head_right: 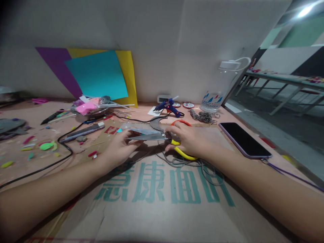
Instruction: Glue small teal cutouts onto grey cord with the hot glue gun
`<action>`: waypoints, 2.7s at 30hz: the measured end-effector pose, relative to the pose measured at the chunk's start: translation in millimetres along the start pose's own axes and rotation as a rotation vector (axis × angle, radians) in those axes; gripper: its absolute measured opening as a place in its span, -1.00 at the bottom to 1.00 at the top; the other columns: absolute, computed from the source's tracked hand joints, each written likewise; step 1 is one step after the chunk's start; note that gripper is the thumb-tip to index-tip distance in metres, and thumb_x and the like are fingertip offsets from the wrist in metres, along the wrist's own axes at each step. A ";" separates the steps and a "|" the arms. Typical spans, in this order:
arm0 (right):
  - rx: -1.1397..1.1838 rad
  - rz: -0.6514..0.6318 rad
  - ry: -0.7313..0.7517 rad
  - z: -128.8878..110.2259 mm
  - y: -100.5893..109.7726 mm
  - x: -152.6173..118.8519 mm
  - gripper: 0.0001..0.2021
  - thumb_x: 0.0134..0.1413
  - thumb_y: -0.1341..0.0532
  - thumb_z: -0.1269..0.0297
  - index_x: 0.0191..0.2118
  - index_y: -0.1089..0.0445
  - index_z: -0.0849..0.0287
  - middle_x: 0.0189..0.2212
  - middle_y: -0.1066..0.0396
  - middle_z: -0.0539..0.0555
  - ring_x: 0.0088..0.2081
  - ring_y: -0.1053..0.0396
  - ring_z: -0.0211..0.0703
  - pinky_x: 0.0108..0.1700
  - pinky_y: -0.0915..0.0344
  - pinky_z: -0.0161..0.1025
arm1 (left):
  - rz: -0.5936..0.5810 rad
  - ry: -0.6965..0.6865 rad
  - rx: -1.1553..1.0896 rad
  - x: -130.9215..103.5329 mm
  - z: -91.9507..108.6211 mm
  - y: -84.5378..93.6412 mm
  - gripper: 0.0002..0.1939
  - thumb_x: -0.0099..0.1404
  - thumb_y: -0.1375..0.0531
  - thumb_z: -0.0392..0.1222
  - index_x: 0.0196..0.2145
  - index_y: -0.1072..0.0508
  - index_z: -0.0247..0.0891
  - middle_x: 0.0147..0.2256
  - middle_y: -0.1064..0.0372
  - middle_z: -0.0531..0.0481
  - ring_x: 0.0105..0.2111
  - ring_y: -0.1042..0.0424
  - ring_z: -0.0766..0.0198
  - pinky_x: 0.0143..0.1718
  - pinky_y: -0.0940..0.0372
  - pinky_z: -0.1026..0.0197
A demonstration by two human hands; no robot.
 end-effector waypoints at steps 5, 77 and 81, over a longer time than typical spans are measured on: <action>0.020 0.002 0.005 0.6 -1.0 -0.3 -0.51 -0.05 -0.24 -0.13 -0.09 -0.35 0.13 -0.20 -0.34 0.16 -0.20 -0.31 -0.03 -0.25 -0.22 -0.21 | 0.007 -0.002 -0.039 -0.7 5.4 0.7 -0.81 0.21 -0.16 -0.23 -0.22 -0.49 -0.26 -0.22 -0.50 -0.08 -0.18 -0.46 0.14 -0.13 -0.36 0.13; 0.065 0.329 0.390 -61.5 -0.5 -4.8 -0.91 0.19 -0.09 0.39 -0.32 -0.33 0.18 -0.43 -0.42 0.07 -0.35 -0.26 -0.17 -0.23 -0.19 -0.19 | -0.317 -0.048 0.108 -4.0 18.9 -11.6 -0.75 0.32 -0.05 -0.11 -0.38 -0.45 -0.25 -0.39 -0.46 0.04 -0.33 -0.41 0.26 -0.25 -0.27 0.26; 0.198 0.309 0.267 -54.8 -5.3 -3.9 -0.93 0.10 -0.17 0.34 -0.27 -0.28 0.18 -0.36 -0.41 0.11 -0.29 -0.29 -0.12 -0.20 -0.23 -0.17 | -0.279 -0.016 0.141 -3.9 19.6 -9.2 -0.73 0.31 -0.05 -0.09 -0.41 -0.43 -0.27 -0.44 -0.43 0.05 -0.38 -0.39 0.26 -0.32 -0.26 0.27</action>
Point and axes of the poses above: each hand's wrist, its own x-axis towards the middle knuckle, its own y-axis out of the back of the hand, z = x × y, the point moved 5 cm from there along x, towards the middle knuckle
